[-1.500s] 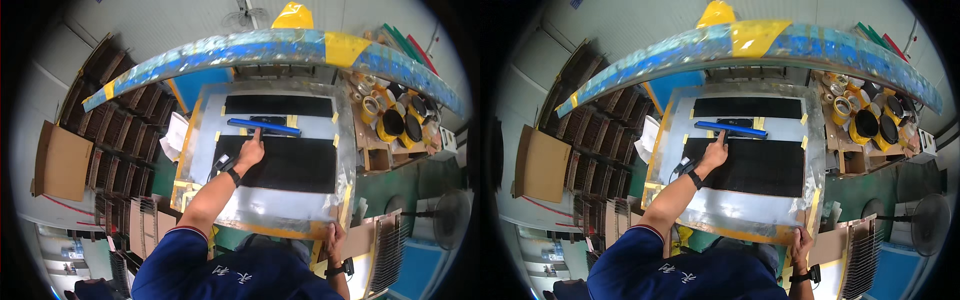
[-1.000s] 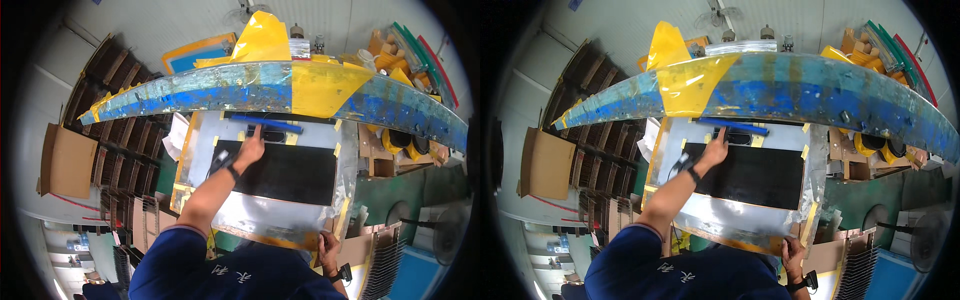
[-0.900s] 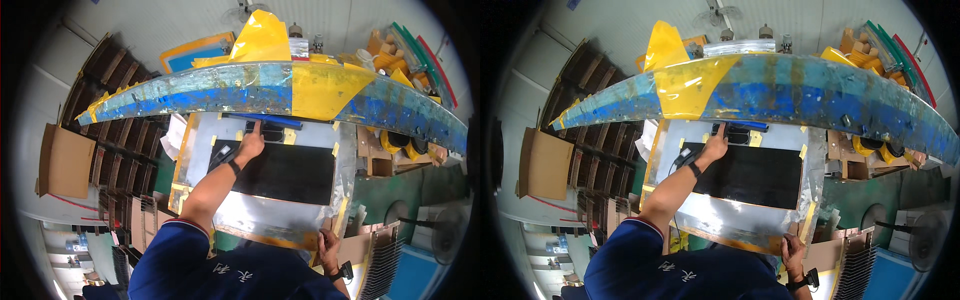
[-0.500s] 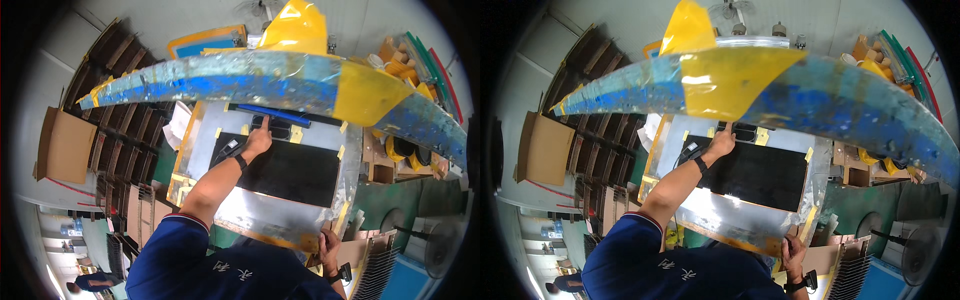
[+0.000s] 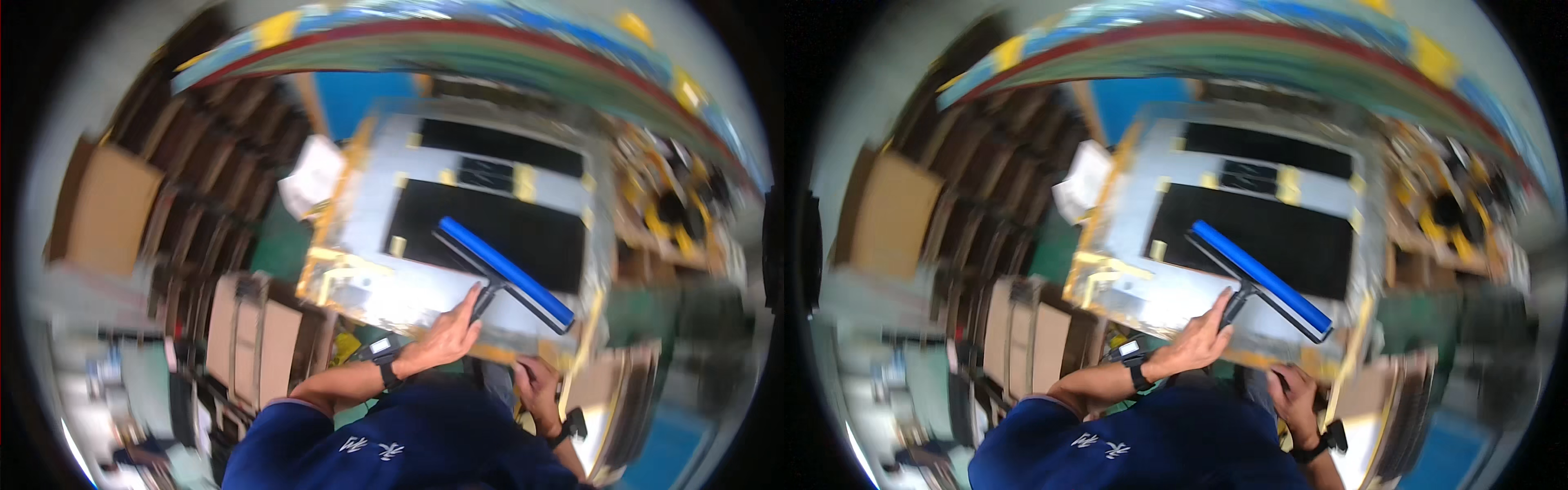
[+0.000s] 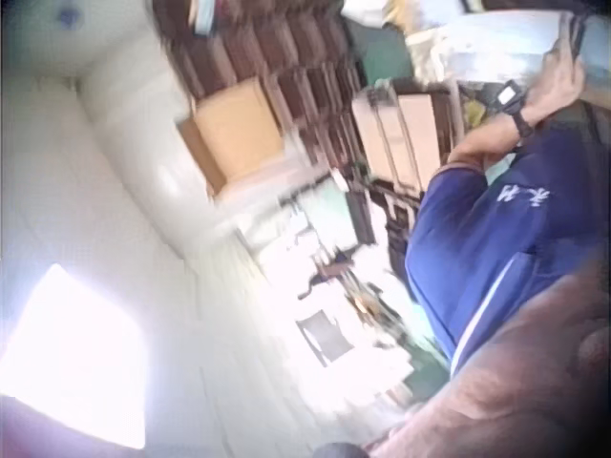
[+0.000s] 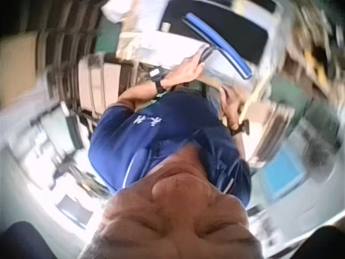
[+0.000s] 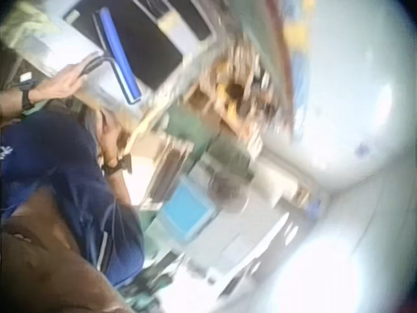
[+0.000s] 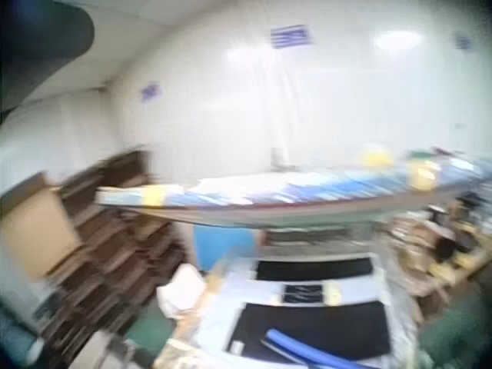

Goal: Applying ink to plates using a manual screen printing press and squeegee.

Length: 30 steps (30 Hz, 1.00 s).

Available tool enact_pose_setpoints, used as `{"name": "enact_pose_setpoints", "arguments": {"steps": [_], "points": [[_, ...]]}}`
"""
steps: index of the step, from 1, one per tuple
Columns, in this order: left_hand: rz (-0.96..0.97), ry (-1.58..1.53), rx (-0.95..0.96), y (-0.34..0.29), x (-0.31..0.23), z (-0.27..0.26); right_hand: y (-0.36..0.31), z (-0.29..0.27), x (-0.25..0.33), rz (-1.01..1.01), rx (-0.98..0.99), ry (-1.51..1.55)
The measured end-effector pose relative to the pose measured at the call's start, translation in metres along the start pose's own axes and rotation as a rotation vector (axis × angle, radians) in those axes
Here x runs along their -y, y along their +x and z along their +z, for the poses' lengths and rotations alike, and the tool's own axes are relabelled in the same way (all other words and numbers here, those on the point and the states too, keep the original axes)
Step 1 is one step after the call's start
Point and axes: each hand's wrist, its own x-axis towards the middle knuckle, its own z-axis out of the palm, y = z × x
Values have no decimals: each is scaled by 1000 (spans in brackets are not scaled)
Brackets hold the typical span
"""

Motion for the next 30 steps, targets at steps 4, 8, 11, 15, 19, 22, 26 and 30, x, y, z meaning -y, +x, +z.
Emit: {"name": "enact_pose_setpoints", "arguments": {"steps": [4,8,11,15,19,22,26,30], "points": [[2,30,325,-36,-6,16,-63,26,26,8,23,-121],[374,-47,488,-59,-25,79,-172,30,12,297,-134,-141],[607,-142,675,-79,-43,151,-252,34,-11,439,-267,-241],[605,-132,897,-116,-66,242,-344,46,-26,602,-397,-251],[576,-73,980,-133,-82,350,-401,33,-18,755,-521,-133],[540,33,956,-133,-96,416,-436,23,-28,808,-593,-89],[384,147,945,-134,-75,460,-452,1,-29,832,-588,-143],[664,290,826,-150,-69,445,-468,3,-47,768,-684,-153]]}}
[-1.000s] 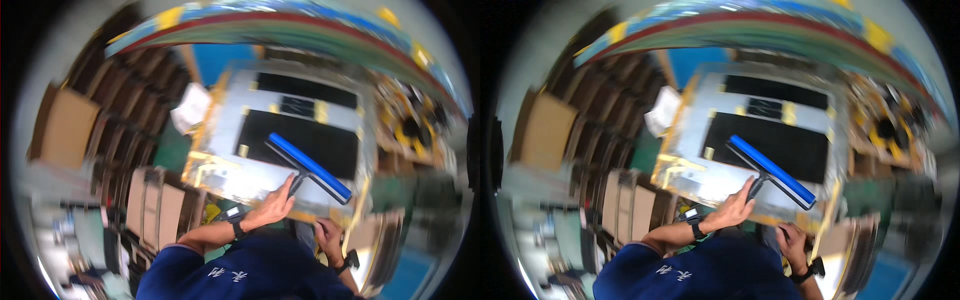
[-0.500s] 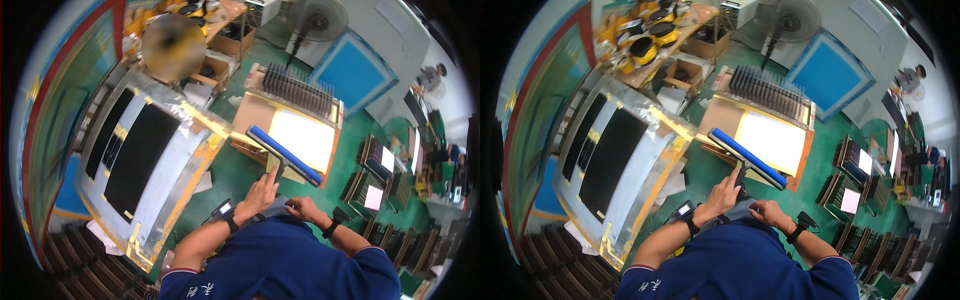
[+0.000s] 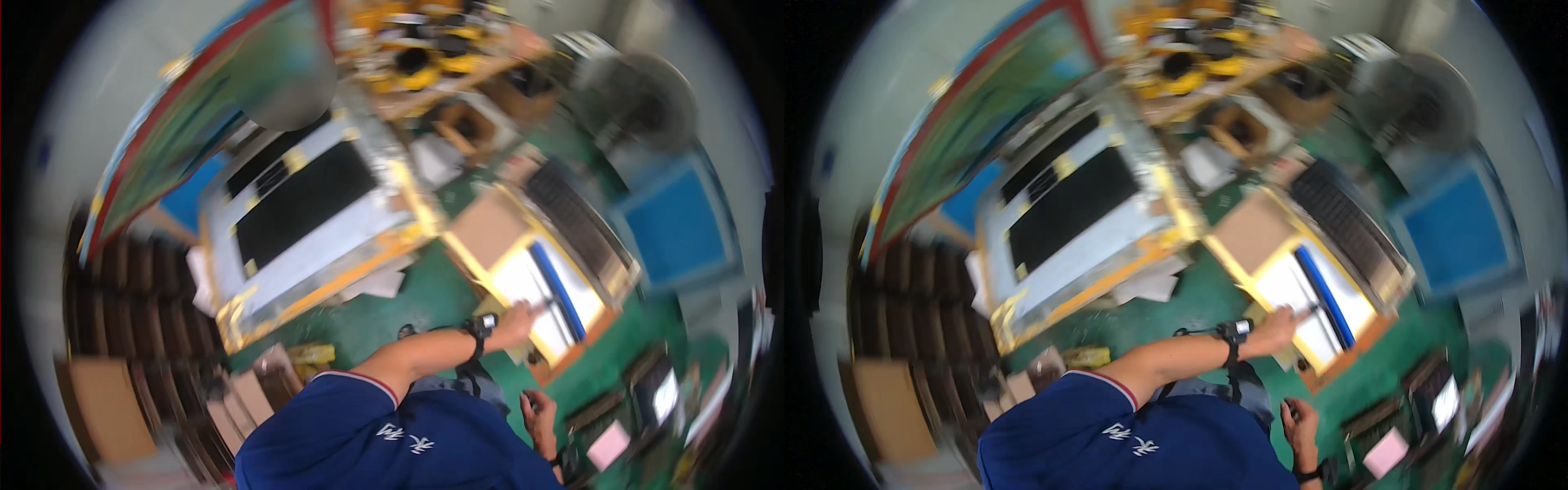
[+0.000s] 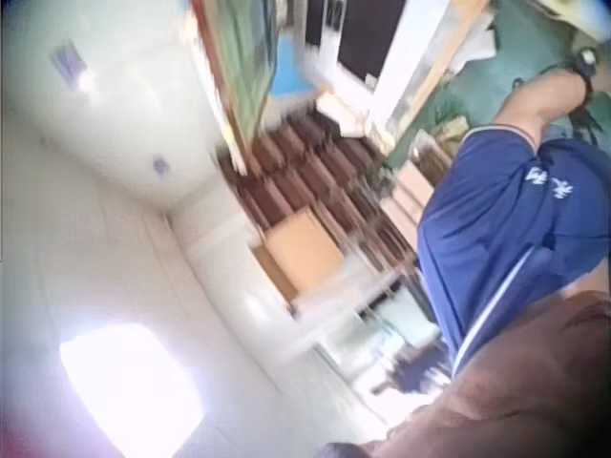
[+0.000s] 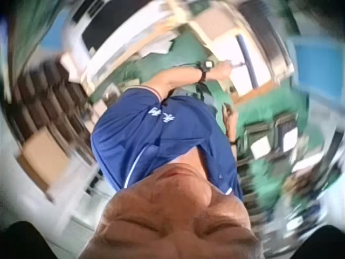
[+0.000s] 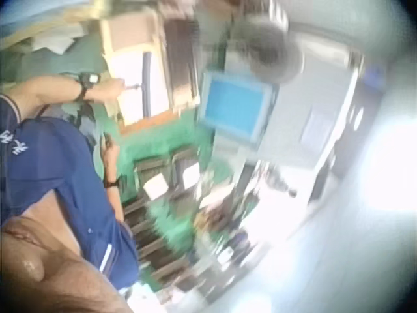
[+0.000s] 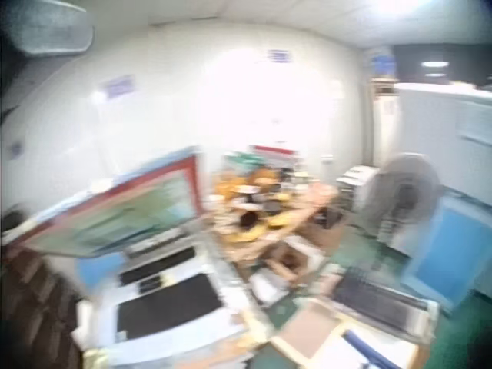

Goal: Applying ink to plates using a manual screen printing press and squeegee.

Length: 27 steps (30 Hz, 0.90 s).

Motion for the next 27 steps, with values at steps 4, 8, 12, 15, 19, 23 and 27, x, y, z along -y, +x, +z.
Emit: {"name": "enact_pose_setpoints", "arguments": {"steps": [4,8,12,15,19,23,27], "points": [[-77,-99,-130,-65,17,-75,34,5,10,80,174,107],[-244,-110,-456,-163,75,-155,90,23,53,-134,270,83],[-382,-8,-738,-264,124,-231,143,53,148,-465,305,-167],[-549,-21,-805,-328,150,-271,166,97,217,-583,290,-129],[-581,81,-896,-375,202,-305,197,158,292,-785,424,-182],[-694,266,-1006,-395,258,-345,248,230,361,-913,427,-286],[-842,404,-997,-394,307,-377,318,315,415,-1042,414,-267]]}}
